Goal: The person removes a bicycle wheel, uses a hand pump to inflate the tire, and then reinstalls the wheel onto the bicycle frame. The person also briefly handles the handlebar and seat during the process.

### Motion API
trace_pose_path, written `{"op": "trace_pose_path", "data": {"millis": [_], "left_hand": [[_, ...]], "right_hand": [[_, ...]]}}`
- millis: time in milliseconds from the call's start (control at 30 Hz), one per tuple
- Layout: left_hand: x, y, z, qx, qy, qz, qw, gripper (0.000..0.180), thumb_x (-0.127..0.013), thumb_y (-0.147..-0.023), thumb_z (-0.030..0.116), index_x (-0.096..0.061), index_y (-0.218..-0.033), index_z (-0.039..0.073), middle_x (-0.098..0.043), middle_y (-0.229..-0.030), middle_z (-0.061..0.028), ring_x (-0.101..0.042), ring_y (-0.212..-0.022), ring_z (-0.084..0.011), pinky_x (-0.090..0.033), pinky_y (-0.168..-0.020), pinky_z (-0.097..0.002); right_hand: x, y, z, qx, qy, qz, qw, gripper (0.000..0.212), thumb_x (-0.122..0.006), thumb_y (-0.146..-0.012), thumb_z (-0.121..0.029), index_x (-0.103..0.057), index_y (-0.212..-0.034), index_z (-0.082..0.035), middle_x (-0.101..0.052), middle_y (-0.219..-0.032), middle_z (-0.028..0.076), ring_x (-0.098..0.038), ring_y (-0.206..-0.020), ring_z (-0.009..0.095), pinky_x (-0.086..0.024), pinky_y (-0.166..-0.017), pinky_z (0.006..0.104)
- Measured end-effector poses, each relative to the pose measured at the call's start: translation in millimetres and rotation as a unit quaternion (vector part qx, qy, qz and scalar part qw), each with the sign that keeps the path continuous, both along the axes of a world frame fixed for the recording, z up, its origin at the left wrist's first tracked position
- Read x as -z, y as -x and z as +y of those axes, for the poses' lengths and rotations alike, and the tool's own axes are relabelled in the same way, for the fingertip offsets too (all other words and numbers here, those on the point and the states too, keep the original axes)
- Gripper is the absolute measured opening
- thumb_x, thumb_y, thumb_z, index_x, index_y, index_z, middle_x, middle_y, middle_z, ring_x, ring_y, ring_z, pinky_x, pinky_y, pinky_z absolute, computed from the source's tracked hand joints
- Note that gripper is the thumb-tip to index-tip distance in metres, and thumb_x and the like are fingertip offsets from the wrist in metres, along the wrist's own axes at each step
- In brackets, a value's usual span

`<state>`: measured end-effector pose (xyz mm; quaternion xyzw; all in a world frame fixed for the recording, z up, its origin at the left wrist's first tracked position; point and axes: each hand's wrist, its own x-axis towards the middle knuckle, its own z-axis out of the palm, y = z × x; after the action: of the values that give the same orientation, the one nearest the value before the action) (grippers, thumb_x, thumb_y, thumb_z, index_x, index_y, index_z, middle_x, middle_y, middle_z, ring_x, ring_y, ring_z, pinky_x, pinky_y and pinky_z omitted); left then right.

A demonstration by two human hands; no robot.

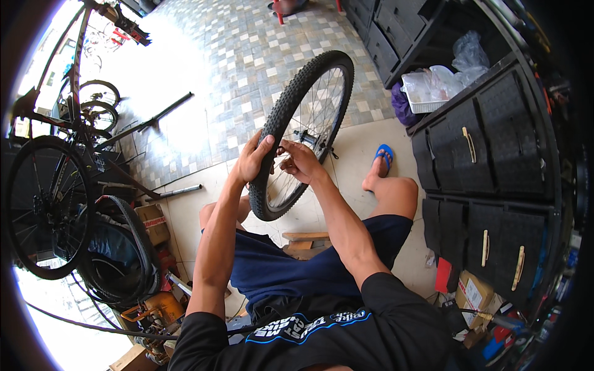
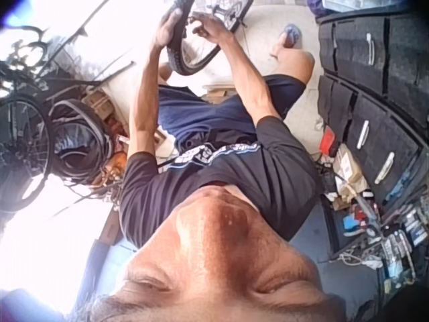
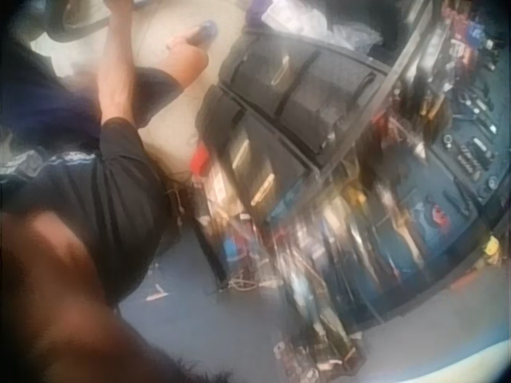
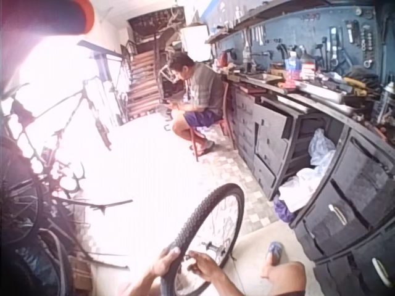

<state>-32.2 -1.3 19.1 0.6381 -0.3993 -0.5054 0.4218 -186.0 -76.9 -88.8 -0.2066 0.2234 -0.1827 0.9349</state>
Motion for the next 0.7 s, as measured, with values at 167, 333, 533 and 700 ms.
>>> {"op": "trace_pose_path", "data": {"millis": [167, 333, 533, 700], "left_hand": [[-7.7, 5.1, -4.5, 0.003, 0.007, -0.012, 1.0, 0.055, -0.05, -0.102, 0.056, -0.055, -0.113, 0.001, -0.059, -0.077, -0.008, -0.062, -0.057, -0.0164, -0.05, -0.05, -0.0289], [-12.9, 9.0, -6.4, 0.01, 0.002, -0.004, 1.0, 0.056, -0.05, -0.102, 0.056, -0.055, -0.113, 0.002, -0.058, -0.076, -0.0083, -0.062, -0.056, -0.0167, -0.05, -0.05, -0.0293], [-8.3, 4.0, -3.7, 0.001, -0.002, -0.009, 1.0, 0.054, -0.051, -0.102, 0.055, -0.054, -0.112, 0.002, -0.058, -0.076, -0.0083, -0.062, -0.056, -0.0169, -0.051, -0.05, -0.0296], [-12.9, 10.0, -10.3, 0.017, 0.005, -0.006, 1.0, 0.053, -0.051, -0.102, 0.054, -0.054, -0.111, 0.002, -0.059, -0.078, -0.0083, -0.062, -0.057, -0.017, -0.051, -0.051, -0.0295]], "right_hand": [[4.3, 2.2, 0.5, 0.034, 0.026, -0.02, 0.999, 0.034, -0.069, -0.097, -0.04, -0.06, -0.107, -0.008, -0.061, -0.097, 0.001, -0.066, -0.062, 0.01, -0.034, -0.044, 0.0178], [12.3, -0.2, -4.9, 0.02, 0.034, -0.024, 0.999, 0.035, -0.07, -0.096, -0.042, -0.061, -0.106, -0.01, -0.06, -0.097, 0.0, -0.067, -0.063, 0.01, -0.034, -0.044, 0.0174], [2.0, 0.1, 3.0, 0.032, 0.029, 0.011, 0.999, 0.033, -0.069, -0.097, -0.042, -0.06, -0.105, -0.011, -0.059, -0.092, -0.002, -0.067, -0.063, 0.01, -0.034, -0.043, 0.0182], [15.8, 2.9, -7.0, 0.023, 0.05, -0.026, 0.998, 0.038, -0.068, -0.096, -0.045, -0.059, -0.11, -0.01, -0.06, -0.097, -0.001, -0.066, -0.062, 0.011, -0.034, -0.042, 0.0176]]}}
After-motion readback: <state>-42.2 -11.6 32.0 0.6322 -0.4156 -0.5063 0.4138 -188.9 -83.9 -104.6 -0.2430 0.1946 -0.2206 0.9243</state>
